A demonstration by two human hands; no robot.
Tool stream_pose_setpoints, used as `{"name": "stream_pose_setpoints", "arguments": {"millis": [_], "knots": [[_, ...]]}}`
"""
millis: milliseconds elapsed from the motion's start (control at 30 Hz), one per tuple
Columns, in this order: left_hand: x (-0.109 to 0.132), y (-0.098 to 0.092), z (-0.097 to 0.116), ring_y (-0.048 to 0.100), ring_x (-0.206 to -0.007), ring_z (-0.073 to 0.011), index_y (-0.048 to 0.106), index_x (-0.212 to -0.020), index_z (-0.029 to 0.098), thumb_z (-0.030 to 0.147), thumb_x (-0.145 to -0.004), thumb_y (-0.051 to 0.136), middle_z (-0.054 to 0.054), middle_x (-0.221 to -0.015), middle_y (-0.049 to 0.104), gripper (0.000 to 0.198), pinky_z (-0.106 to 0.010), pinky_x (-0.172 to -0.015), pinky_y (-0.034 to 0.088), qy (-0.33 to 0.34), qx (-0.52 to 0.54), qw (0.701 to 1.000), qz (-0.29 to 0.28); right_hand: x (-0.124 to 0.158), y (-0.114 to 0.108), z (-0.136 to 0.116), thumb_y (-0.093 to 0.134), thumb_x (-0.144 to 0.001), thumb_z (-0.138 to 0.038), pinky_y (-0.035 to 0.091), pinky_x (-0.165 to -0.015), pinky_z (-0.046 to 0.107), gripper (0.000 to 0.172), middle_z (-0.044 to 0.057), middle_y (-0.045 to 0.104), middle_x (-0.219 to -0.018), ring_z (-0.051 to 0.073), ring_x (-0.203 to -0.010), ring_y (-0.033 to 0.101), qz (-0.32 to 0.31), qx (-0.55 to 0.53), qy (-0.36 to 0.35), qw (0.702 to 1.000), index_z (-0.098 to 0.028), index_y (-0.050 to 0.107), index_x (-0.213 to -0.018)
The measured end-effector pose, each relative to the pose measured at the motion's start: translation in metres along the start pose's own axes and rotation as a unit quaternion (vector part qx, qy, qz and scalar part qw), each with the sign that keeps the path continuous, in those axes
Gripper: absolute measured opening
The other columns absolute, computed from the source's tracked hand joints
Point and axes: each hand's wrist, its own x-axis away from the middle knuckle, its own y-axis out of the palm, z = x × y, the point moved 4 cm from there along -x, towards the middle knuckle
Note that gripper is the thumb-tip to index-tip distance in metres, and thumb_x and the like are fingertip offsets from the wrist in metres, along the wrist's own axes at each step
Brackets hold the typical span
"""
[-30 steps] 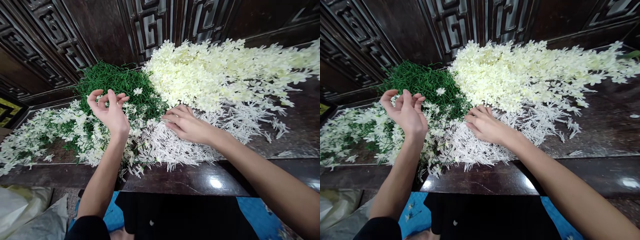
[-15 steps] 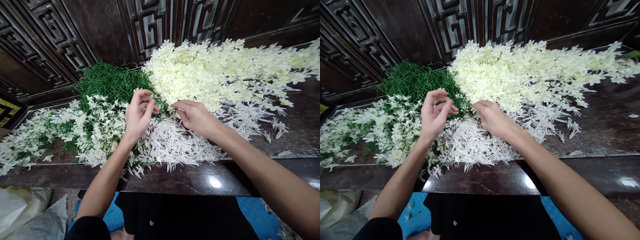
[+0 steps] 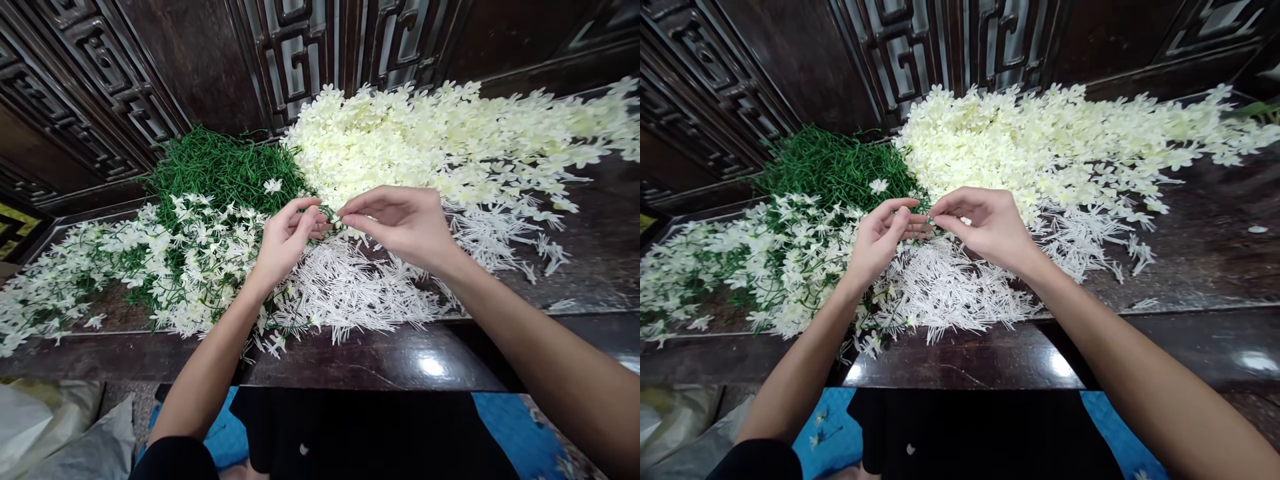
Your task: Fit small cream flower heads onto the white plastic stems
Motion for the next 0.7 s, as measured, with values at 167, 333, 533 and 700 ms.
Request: {"name": "stream_pose_setpoints", "arguments": {"millis": [167, 333, 533, 700], "knots": [[0.0, -0.005, 0.005, 0.074, -0.083, -0.0143, 0.058, -0.098, 0.018, 0.012, -0.086, 0.063, -0.005, -0.095, 0.071, 0.014, -0.029, -0.083, 0.065, 0.034, 0.024, 0.998, 0.046, 0.001, 0.006, 0.003, 0.074, -0.08, -0.025, 0.061, -0.087, 0.044, 0.015, 0.002, 0.075, -0.102, 0.021, -0.087, 0.072, -0.098, -0.044, 0.038, 0.993, -0.027, 0.076, -0.094], [0.001, -0.007, 0.005, 0.072, -0.075, -0.0122, 0.05, -0.092, 0.02, 0.01, -0.087, 0.06, -0.004, -0.094, 0.065, 0.015, -0.027, -0.071, 0.065, 0.044, 0.049, 0.996, 0.055, -0.005, -0.013, 0.016, 0.068, -0.084, -0.027, 0.061, -0.075, 0.046, 0.022, 0.01, 0.072, -0.11, 0.025, -0.086, 0.071, 0.022, 0.074, 0.086, 0.993, -0.019, 0.074, -0.104], [-0.001, -0.011, 0.008, 0.064, -0.068, -0.0085, 0.054, -0.09, 0.02, 0.011, -0.085, 0.061, -0.003, -0.091, 0.061, 0.012, -0.018, -0.051, 0.052, 0.1, 0.041, 0.988, 0.108, -0.001, 0.001, 0.032, 0.052, -0.093, -0.022, 0.051, -0.095, 0.054, 0.028, 0.014, 0.072, -0.108, 0.03, -0.103, 0.064, -0.146, 0.31, 0.005, 0.94, -0.011, 0.073, -0.107], [0.0, -0.013, 0.012, 0.061, -0.078, -0.011, 0.06, -0.09, 0.019, 0.012, -0.086, 0.06, -0.004, -0.09, 0.063, 0.008, -0.023, -0.065, 0.054, 0.132, -0.026, 0.984, 0.118, 0.013, 0.019, 0.044, 0.038, -0.1, -0.028, 0.039, -0.099, 0.063, 0.04, 0.017, 0.06, -0.132, 0.039, -0.119, 0.049, -0.255, 0.376, -0.036, 0.89, -0.011, 0.07, -0.118]]}}
